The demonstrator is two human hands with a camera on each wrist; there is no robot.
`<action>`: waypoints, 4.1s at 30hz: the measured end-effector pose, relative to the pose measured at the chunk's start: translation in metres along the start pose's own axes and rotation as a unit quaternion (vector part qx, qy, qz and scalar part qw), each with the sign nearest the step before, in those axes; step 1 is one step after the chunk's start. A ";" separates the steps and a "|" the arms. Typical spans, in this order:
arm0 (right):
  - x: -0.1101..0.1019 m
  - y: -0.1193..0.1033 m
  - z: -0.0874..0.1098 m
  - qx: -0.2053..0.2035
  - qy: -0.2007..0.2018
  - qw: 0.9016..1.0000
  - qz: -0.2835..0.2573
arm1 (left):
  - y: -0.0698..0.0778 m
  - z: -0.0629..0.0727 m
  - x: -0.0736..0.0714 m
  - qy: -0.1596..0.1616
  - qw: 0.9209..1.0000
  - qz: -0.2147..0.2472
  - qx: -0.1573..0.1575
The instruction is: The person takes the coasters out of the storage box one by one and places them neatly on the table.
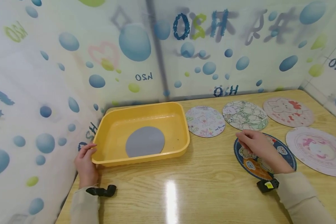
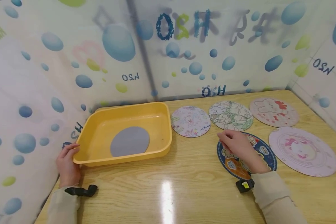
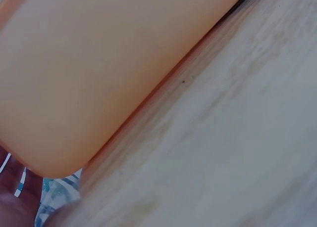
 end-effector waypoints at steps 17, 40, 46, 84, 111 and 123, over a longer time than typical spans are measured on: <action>0.048 -0.028 -0.018 -0.043 -0.024 0.999 -0.003 | 0.001 0.001 0.000 -0.017 1.000 -0.002 0.002; 0.092 -0.085 -0.031 -0.092 -0.050 0.993 -0.061 | 0.000 0.000 -0.001 -0.007 1.000 -0.017 0.012; 0.100 -0.106 -0.028 -0.114 -0.031 0.990 -0.073 | -0.001 0.000 -0.001 -0.007 1.000 -0.020 0.010; 0.162 -0.147 -0.061 -0.130 -0.037 0.974 -0.181 | 0.002 0.002 -0.001 -0.014 1.000 -0.025 -0.013; 0.192 -0.150 -0.066 -0.125 -0.065 0.958 0.249 | 0.000 0.001 -0.001 -0.011 1.000 -0.025 -0.007; 0.197 -0.149 -0.064 -0.091 -0.075 0.945 0.306 | -0.001 0.000 -0.002 -0.015 0.999 -0.039 -0.013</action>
Point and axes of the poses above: each hand's wrist, its own z-axis away from the middle knuckle, its own x-axis out of the palm, y = z × x, the point moved 4 cm from there along -z, towards the middle knuckle, and after that the axes turned 3 degrees about -z, right-handed, at the moved point
